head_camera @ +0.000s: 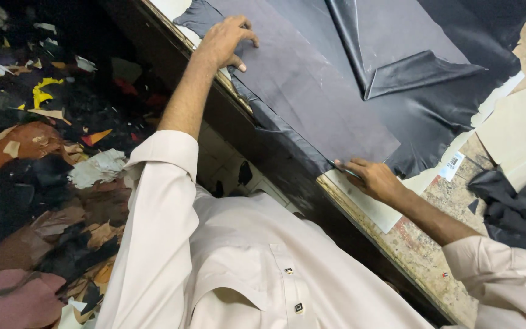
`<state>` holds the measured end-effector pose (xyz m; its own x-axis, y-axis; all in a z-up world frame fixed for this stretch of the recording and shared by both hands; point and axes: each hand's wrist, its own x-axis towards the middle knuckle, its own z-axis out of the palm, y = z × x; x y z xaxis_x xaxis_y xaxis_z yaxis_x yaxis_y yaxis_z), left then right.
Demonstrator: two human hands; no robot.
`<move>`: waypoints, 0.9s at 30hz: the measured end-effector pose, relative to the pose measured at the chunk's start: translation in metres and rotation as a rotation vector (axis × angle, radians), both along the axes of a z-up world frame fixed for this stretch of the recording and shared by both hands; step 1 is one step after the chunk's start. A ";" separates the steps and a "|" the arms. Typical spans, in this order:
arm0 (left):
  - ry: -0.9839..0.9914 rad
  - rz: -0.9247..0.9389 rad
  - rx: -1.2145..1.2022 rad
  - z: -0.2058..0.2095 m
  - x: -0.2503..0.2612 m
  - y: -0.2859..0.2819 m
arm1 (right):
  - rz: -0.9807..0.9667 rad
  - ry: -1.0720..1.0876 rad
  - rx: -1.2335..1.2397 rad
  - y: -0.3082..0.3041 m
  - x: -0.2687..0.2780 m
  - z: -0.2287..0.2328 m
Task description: The person lays a large black leather hide flat on a worktable, places a paper pattern on top, and cuts the leather along the pattern edges using a utility knife. The person removes the cut leather piece and sets it aside, then repeats the process with another pattern placement.
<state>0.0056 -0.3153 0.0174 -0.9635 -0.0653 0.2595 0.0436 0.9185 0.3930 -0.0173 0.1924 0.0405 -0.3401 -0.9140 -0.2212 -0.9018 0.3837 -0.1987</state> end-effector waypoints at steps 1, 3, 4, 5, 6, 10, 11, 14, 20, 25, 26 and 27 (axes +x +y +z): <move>-0.010 -0.008 -0.005 0.000 0.000 0.000 | -0.003 0.010 0.008 0.013 0.004 0.002; -0.029 -0.023 -0.016 0.001 0.000 0.001 | -0.023 0.022 0.073 0.033 0.012 0.009; -0.038 -0.012 -0.021 0.002 -0.001 0.000 | -0.042 0.027 0.129 0.042 0.015 0.013; -0.047 -0.001 -0.025 0.002 -0.001 0.001 | -0.061 0.032 0.185 0.045 0.016 0.017; -0.059 0.010 -0.025 0.001 0.000 0.003 | -0.029 0.076 0.234 0.048 0.020 0.019; -0.070 0.007 -0.016 0.004 -0.002 0.004 | -0.043 0.223 0.296 0.027 0.037 0.026; -0.075 0.007 -0.024 0.005 -0.001 0.004 | -0.078 0.248 0.286 0.017 0.045 0.026; -0.091 -0.001 -0.025 0.007 -0.001 0.003 | -0.101 0.249 -0.111 -0.026 0.062 0.021; -0.124 -0.040 -0.020 0.014 0.001 0.002 | -0.244 0.203 -0.143 -0.059 0.077 -0.031; -0.079 -0.076 0.022 0.008 0.005 0.001 | -0.447 -0.210 -0.329 -0.025 0.083 -0.032; -0.071 -0.079 0.021 0.009 0.005 -0.002 | -0.510 -0.354 -0.391 -0.013 0.084 -0.012; -0.063 -0.082 0.019 0.009 0.004 -0.004 | -0.631 -0.444 -0.503 0.005 0.086 0.015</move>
<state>0.0097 -0.3195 0.0261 -0.9801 0.0100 0.1981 0.0930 0.9052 0.4147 0.0691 0.1974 0.0553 -0.7874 -0.6116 -0.0776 -0.3556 0.5533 -0.7532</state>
